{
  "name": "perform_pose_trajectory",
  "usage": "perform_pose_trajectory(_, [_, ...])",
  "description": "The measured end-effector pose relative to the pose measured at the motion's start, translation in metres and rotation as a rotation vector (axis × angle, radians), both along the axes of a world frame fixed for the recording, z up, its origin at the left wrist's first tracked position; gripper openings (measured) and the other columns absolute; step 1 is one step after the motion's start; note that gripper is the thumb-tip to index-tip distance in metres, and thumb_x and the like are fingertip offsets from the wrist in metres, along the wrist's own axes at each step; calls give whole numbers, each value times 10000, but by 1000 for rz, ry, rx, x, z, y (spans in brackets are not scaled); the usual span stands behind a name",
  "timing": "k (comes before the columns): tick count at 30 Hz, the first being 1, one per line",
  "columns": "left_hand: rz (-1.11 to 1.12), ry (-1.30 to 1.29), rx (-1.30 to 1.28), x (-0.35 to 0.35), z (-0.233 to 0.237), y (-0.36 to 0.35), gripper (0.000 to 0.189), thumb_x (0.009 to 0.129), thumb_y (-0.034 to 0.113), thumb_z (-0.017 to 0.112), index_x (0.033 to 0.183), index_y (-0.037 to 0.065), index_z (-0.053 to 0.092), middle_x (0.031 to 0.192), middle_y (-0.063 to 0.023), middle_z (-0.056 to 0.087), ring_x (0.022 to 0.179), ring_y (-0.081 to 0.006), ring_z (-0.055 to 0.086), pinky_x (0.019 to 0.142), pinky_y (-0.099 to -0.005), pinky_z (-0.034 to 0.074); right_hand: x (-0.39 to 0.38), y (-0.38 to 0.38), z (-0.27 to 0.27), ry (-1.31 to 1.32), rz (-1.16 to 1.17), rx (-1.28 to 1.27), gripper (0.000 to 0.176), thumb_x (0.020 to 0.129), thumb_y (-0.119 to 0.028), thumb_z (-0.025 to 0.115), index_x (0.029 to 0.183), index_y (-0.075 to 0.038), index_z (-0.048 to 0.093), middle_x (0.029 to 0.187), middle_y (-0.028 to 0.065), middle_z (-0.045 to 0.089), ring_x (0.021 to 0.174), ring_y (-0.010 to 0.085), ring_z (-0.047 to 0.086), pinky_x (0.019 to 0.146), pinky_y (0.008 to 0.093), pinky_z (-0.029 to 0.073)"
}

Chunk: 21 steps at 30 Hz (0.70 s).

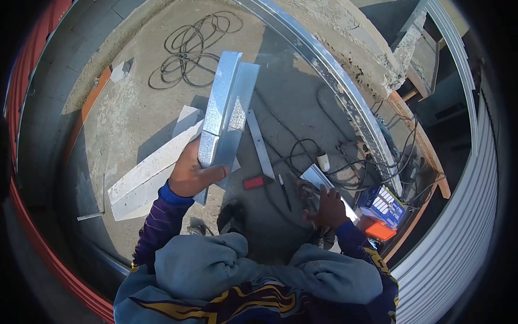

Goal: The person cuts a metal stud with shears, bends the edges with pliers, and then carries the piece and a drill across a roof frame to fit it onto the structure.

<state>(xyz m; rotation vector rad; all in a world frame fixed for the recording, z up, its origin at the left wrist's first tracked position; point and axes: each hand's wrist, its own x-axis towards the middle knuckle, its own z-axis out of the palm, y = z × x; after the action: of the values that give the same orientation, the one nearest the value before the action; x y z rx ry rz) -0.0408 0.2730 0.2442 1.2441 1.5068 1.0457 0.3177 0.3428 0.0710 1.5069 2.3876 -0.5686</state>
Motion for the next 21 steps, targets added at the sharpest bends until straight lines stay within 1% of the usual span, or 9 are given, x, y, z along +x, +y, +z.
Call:
perform_pose_trajectory(2, [-6,554,156,3,-9,4,928,694,108,729,1518,15,313,1321,-251,504,1242,-407,507,1045,-460,416,6,43,19,402,87,-214,880,770,-500,803,1380,16,435,1272,225,511,1241,347,525,1042,443,427])
perform_pose_trajectory(4, [-30,593,154,7,-5,5,1025,644,72,774,1539,28,278,1246,-218,506,1166,-427,526,1018,-489,422,-28,73,108,800,-257,-332,682,866,-446,752,1322,4,516,1173,145,579,1093,224,613,983,349,467])
perform_pose_trajectory(6, [-51,687,195,10,-10,4,1078,587,50,816,1534,37,300,1182,-179,500,1064,-394,552,930,-495,435,-47,94,158,1096,-299,-245,622,906,-426,724,1284,30,536,1038,104,604,975,182,630,905,310,496])
perform_pose_trajectory(8, [-77,1103,319,10,-12,5,1098,553,57,832,1526,46,324,1180,-154,506,1017,-332,558,854,-463,431,-72,110,187,1150,-232,-310,590,894,-429,740,1178,67,595,948,93,605,939,185,622,843,312,510])
perform_pose_trajectory(11, [-75,1197,314,16,-21,5,1040,614,44,799,1529,42,305,1156,-161,517,1029,-324,539,858,-447,407,-110,122,199,690,-76,-335,593,833,-436,796,1072,88,654,907,119,659,907,184,653,796,298,515])
perform_pose_trajectory(15, [12,1305,360,19,-31,2,1086,616,21,795,1545,16,232,1130,-176,512,1024,-346,525,850,-456,386,-150,125,163,760,-64,-550,522,769,-397,839,1018,44,714,851,84,718,757,151,669,706,285,493])
perform_pose_trajectory(17, [39,1283,327,15,-38,-2,1069,654,92,817,1540,12,224,1149,-202,513,1037,-363,514,858,-489,368,-163,122,147,660,-227,-424,527,755,-377,843,1021,56,702,907,138,723,838,198,673,754,315,498])
perform_pose_trajectory(19, [47,1138,242,13,-31,-6,1228,566,229,922,1535,-3,206,1179,-209,513,1079,-373,501,935,-485,365,-169,113,159,946,101,-247,800,740,-344,831,1333,86,510,1218,274,635,1130,391,609,971,441,471])
perform_pose_trajectory(21, [39,823,183,1,-19,-10,1288,526,406,961,1519,-21,260,1046,-158,579,975,-310,572,881,-430,441,-172,112,164,870,297,-20,652,745,-393,813,1155,57,581,1062,291,632,1001,432,616,884,453,483])
